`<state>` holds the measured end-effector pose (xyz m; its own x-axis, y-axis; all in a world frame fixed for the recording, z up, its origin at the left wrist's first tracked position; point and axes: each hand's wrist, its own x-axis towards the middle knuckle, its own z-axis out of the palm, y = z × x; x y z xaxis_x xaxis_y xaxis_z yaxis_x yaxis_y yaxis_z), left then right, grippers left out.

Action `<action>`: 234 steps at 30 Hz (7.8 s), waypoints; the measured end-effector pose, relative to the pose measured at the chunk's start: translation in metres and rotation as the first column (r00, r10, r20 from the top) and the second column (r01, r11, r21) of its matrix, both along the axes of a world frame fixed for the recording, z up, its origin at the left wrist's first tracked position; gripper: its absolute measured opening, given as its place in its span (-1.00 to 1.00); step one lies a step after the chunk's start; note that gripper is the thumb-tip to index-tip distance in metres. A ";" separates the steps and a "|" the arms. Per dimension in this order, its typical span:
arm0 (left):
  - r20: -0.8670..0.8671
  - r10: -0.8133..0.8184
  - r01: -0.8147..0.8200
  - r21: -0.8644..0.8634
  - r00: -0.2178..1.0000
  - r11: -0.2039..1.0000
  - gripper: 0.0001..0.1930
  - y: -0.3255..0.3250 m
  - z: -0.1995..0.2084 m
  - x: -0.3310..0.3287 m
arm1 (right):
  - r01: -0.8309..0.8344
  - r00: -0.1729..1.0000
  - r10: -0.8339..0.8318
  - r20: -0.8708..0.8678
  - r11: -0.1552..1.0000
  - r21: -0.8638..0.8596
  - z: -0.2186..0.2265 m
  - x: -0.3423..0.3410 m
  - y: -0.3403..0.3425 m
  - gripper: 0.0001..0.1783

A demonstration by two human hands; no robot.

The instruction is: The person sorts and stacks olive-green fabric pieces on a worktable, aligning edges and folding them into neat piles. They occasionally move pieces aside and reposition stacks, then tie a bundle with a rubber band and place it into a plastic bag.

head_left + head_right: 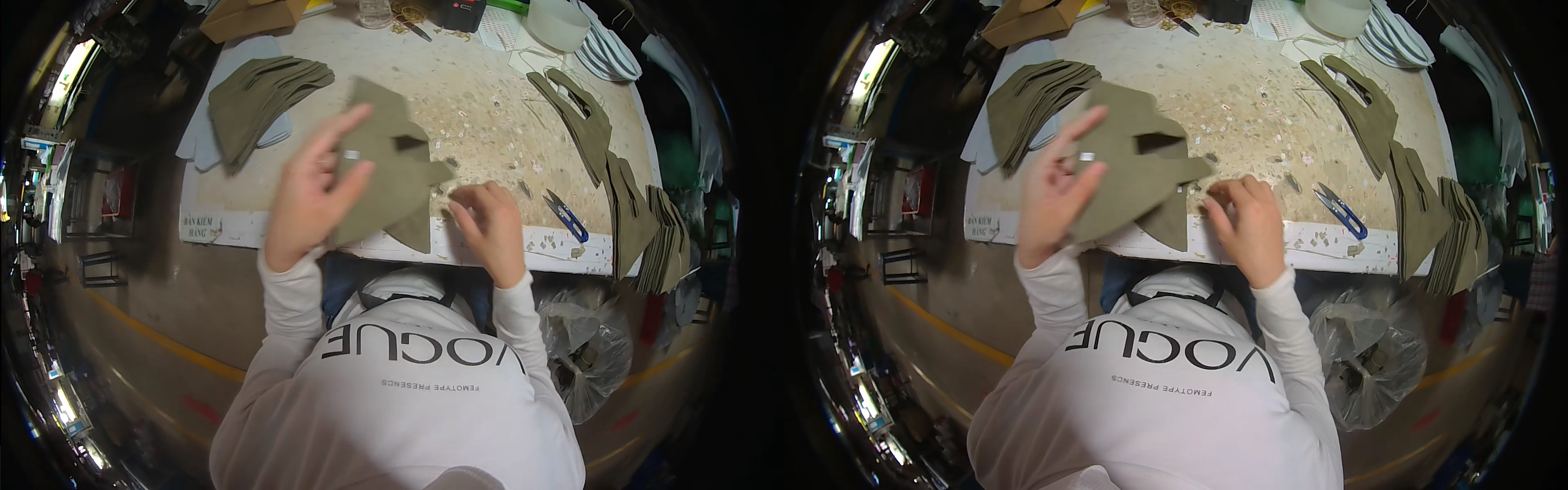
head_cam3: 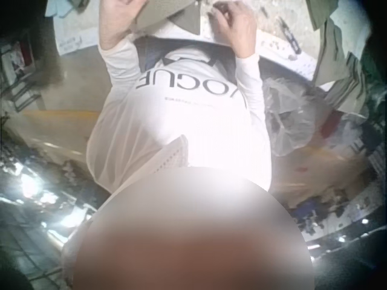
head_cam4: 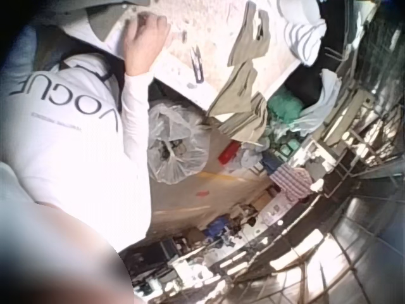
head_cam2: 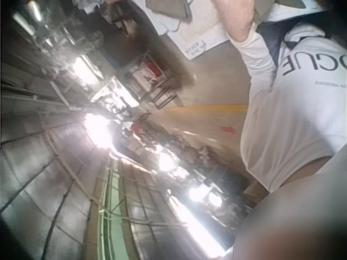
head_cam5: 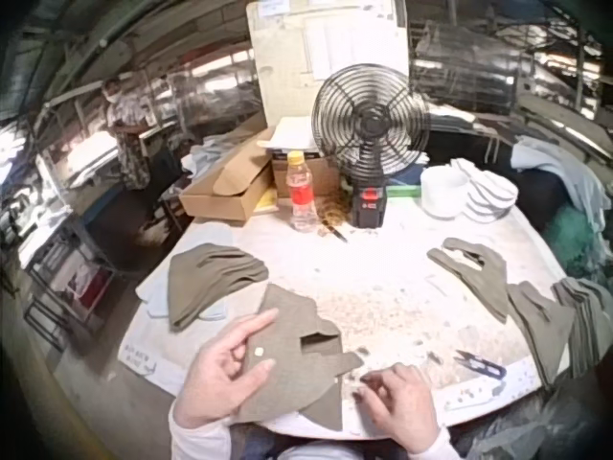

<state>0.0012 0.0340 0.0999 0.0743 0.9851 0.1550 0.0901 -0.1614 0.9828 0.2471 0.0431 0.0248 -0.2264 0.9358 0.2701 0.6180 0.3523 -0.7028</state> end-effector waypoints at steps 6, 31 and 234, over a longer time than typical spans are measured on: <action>0.057 0.458 -0.462 0.107 0.887 0.881 -0.47 -0.038 0.025 -0.069 | 0.017 0.992 -0.026 0.124 0.997 0.073 -0.018 -0.054 0.013 -0.40; 0.017 0.489 -0.485 0.165 0.872 0.859 -0.47 -0.053 0.036 -0.104 | 0.208 0.936 -0.262 -0.236 0.950 -0.231 0.000 0.024 0.036 -0.48; -0.238 -0.383 0.300 -0.320 0.892 0.899 -0.73 0.160 -0.071 -0.017 | -0.032 0.856 -0.130 0.500 0.953 0.303 0.029 0.083 0.145 -0.72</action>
<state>-0.0161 0.1939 0.0293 0.4143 0.8900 -0.1903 0.3627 0.0304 0.9314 0.3303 0.1876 0.0537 -0.3629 0.8466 0.3892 0.8804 0.4484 -0.1546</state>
